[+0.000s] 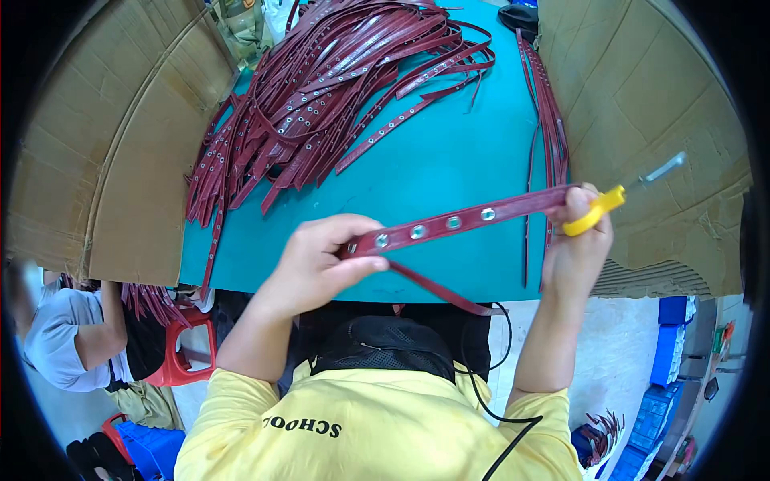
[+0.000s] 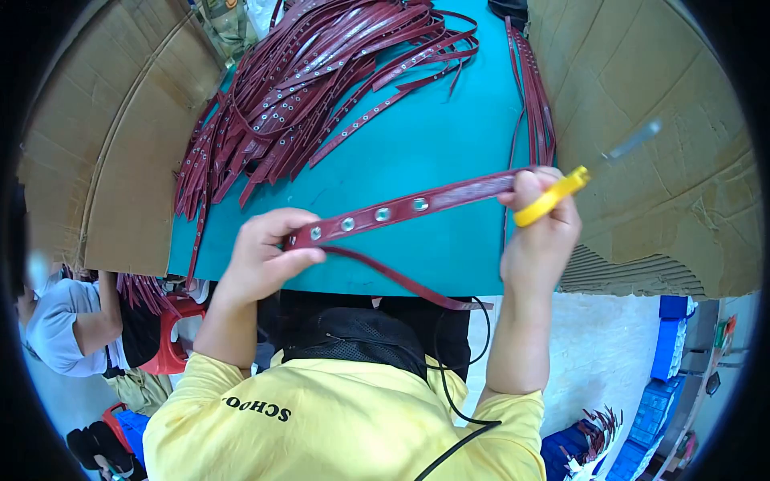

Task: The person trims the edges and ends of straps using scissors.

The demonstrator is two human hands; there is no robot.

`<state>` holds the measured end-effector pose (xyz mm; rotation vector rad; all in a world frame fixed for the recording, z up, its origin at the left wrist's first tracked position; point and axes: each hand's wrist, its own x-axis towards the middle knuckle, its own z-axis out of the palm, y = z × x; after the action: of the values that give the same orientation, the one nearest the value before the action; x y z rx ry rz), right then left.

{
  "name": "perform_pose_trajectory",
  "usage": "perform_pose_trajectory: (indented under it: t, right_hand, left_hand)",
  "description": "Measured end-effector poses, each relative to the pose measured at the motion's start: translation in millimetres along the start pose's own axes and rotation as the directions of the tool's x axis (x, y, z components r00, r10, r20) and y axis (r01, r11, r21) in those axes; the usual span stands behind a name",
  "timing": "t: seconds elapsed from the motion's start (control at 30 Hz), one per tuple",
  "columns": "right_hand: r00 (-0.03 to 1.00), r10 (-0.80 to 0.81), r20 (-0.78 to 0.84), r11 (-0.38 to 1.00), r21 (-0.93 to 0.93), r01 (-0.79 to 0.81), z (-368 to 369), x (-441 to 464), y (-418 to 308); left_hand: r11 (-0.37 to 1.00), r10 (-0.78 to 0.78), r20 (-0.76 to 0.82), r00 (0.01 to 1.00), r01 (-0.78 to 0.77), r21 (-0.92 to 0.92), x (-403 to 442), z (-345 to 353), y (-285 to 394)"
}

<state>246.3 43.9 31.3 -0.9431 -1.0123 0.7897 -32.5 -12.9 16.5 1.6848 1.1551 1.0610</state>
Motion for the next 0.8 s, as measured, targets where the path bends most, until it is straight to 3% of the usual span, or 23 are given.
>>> perform_pose_trajectory:
  t: [0.07,0.17,0.37,0.6,0.7,0.8]
  right_hand:
    - [0.999,0.004,-0.038,0.999,0.033,-0.003,-16,3,0]
    - [0.999,0.001,-0.049,0.998,-0.057,-0.004,-26,-1,-1]
    - [1.000,-0.010,-0.014,0.997,-0.071,0.009,-29,-9,1]
    - [0.997,-0.051,-0.060,0.994,-0.101,0.045,-37,-9,0]
    - [0.984,-0.066,-0.165,0.990,-0.134,0.044,-42,-5,1]
    - [0.969,-0.188,-0.160,0.882,-0.461,0.095,-60,1,9]
  left_hand:
    - [0.986,0.065,-0.086,0.994,-0.051,0.159,-4,-17,-3]
    - [0.926,0.269,-0.190,0.944,-0.200,0.319,-11,-28,-9]
    - [0.769,0.485,-0.148,0.862,-0.340,0.541,-21,-37,-16]
    - [0.732,0.494,-0.127,0.860,-0.332,0.595,-22,-40,-7]
    - [0.718,0.508,-0.130,0.852,-0.335,0.610,-22,-46,-7]
    - [0.719,0.503,-0.182,0.845,-0.292,0.631,-22,-58,-8]
